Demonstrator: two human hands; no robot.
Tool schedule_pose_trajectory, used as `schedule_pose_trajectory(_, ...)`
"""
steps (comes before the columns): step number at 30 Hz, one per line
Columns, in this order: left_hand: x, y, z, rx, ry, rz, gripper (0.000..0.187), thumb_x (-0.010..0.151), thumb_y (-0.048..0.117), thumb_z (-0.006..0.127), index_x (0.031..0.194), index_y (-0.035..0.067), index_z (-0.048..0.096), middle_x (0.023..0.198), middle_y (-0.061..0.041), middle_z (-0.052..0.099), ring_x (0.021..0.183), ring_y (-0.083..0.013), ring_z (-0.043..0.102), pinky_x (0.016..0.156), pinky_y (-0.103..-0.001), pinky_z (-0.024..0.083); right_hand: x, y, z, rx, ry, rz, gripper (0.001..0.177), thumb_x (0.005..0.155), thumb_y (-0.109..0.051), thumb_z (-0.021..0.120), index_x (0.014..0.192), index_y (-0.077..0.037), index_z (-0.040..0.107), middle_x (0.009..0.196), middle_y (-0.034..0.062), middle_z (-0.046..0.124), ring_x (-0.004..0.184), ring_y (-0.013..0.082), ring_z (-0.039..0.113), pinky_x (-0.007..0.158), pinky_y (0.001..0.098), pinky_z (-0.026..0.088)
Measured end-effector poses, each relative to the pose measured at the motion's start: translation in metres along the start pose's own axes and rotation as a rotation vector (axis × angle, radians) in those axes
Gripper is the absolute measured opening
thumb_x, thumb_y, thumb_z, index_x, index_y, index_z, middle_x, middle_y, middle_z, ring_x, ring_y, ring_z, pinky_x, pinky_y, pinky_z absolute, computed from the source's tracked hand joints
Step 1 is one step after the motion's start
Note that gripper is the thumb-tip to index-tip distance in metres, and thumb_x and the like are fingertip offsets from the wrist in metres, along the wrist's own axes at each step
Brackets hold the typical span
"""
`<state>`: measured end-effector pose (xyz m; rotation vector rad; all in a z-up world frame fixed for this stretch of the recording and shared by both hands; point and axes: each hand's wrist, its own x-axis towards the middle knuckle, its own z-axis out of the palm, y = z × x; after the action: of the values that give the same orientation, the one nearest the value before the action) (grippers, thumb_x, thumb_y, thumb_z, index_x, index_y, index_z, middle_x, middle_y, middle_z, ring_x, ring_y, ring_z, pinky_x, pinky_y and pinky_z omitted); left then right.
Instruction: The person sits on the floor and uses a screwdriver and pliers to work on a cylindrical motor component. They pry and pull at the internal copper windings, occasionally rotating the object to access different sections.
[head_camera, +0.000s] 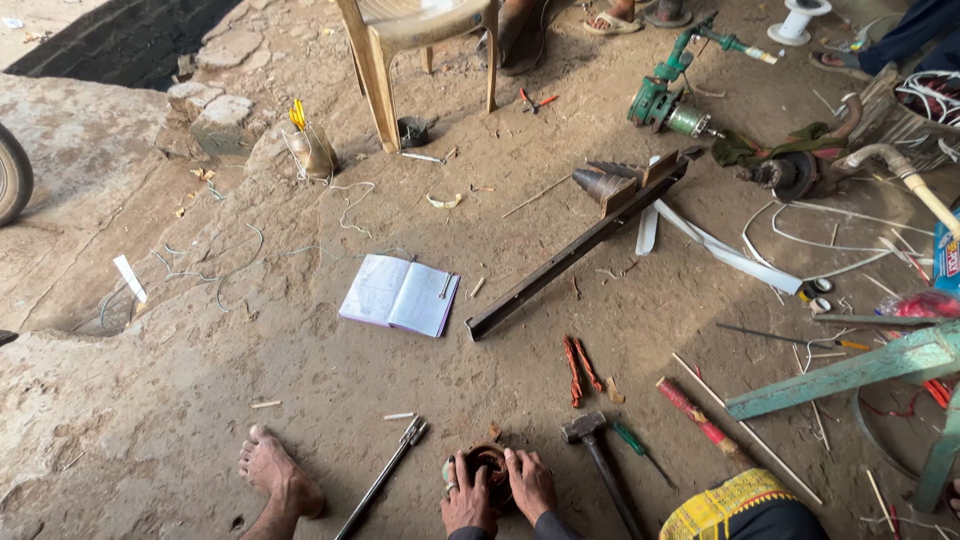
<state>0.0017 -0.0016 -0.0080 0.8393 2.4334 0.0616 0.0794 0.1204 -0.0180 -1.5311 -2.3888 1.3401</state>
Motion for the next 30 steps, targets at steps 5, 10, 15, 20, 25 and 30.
schedule_pose_trajectory(5, -0.006, 0.003, -0.006, -0.048, -0.006, -0.023, 0.088, 0.079, 0.018, 0.085, 0.152, 0.031, 0.038, 0.173, -0.006, -0.004, 0.159, -0.0313, 0.012, 0.108, -0.050, 0.045, 0.004, 0.004, 0.004, 0.012, -0.004, 0.009, 0.068, 0.099, -0.063, 0.038, 0.132, -0.009, 0.063, 0.131, 0.0149, 0.060, 0.116, 0.0338, 0.063, 0.099, 0.0442, 0.052)
schedule_pose_trajectory(10, -0.011, -0.005, 0.015, -0.049, 0.304, 0.097, 0.071, 0.081, 0.011, 0.071, 0.145, 0.028, 0.047, 0.170, -0.009, 0.009, 0.155, -0.0335, 0.018, 0.103, -0.052, 0.045, 0.008, 0.021, 0.024, 0.103, 0.089, -0.040, 0.076, 0.095, -0.068, 0.040, 0.138, -0.009, 0.061, 0.156, 0.0226, 0.044, 0.136, 0.0415, 0.052, 0.110, 0.0463, 0.047)
schedule_pose_trajectory(15, -0.001, -0.009, 0.019, -0.081, 0.374, 0.174, 0.071, 0.078, 0.011, 0.073, 0.144, 0.024, 0.050, 0.169, -0.013, 0.013, 0.154, -0.0377, 0.021, 0.102, -0.054, 0.045, 0.027, 0.035, 0.037, 0.074, 0.274, -0.263, 0.050, 0.101, -0.052, 0.048, 0.110, -0.008, 0.070, 0.115, 0.0230, 0.066, 0.104, 0.0442, 0.064, 0.086, 0.0503, 0.053)
schedule_pose_trajectory(20, -0.013, -0.005, 0.013, -0.088, 0.320, 0.128, 0.080, 0.071, 0.006, 0.076, 0.144, 0.023, 0.050, 0.169, -0.014, 0.014, 0.153, -0.0373, 0.024, 0.099, -0.054, 0.045, 0.015, 0.039, 0.034, 0.036, 0.229, -0.185, 0.046, 0.101, -0.049, 0.051, 0.106, -0.008, 0.072, 0.106, 0.0194, 0.068, 0.099, 0.0402, 0.066, 0.084, 0.0485, 0.053)
schedule_pose_trajectory(25, -0.024, 0.006, -0.011, -0.058, 0.296, 0.093, 0.076, 0.073, 0.012, 0.081, 0.143, 0.024, 0.052, 0.170, -0.012, 0.013, 0.153, -0.0368, 0.028, 0.097, -0.051, 0.047, 0.012, 0.023, 0.021, 0.072, 0.246, -0.278, 0.047, 0.103, -0.048, 0.049, 0.112, -0.008, 0.072, 0.111, 0.0196, 0.068, 0.103, 0.0412, 0.065, 0.087, 0.0477, 0.051)
schedule_pose_trajectory(30, -0.010, -0.005, -0.024, -0.115, 0.245, 0.077, 0.072, 0.074, 0.031, 0.086, 0.138, 0.022, 0.055, 0.161, -0.012, 0.022, 0.142, -0.0344, 0.034, 0.096, -0.049, 0.045, 0.010, 0.034, 0.027, 0.065, 0.185, -0.191, 0.052, 0.105, -0.051, 0.043, 0.121, -0.008, 0.069, 0.118, 0.0203, 0.067, 0.108, 0.0401, 0.064, 0.090, 0.0469, 0.051)
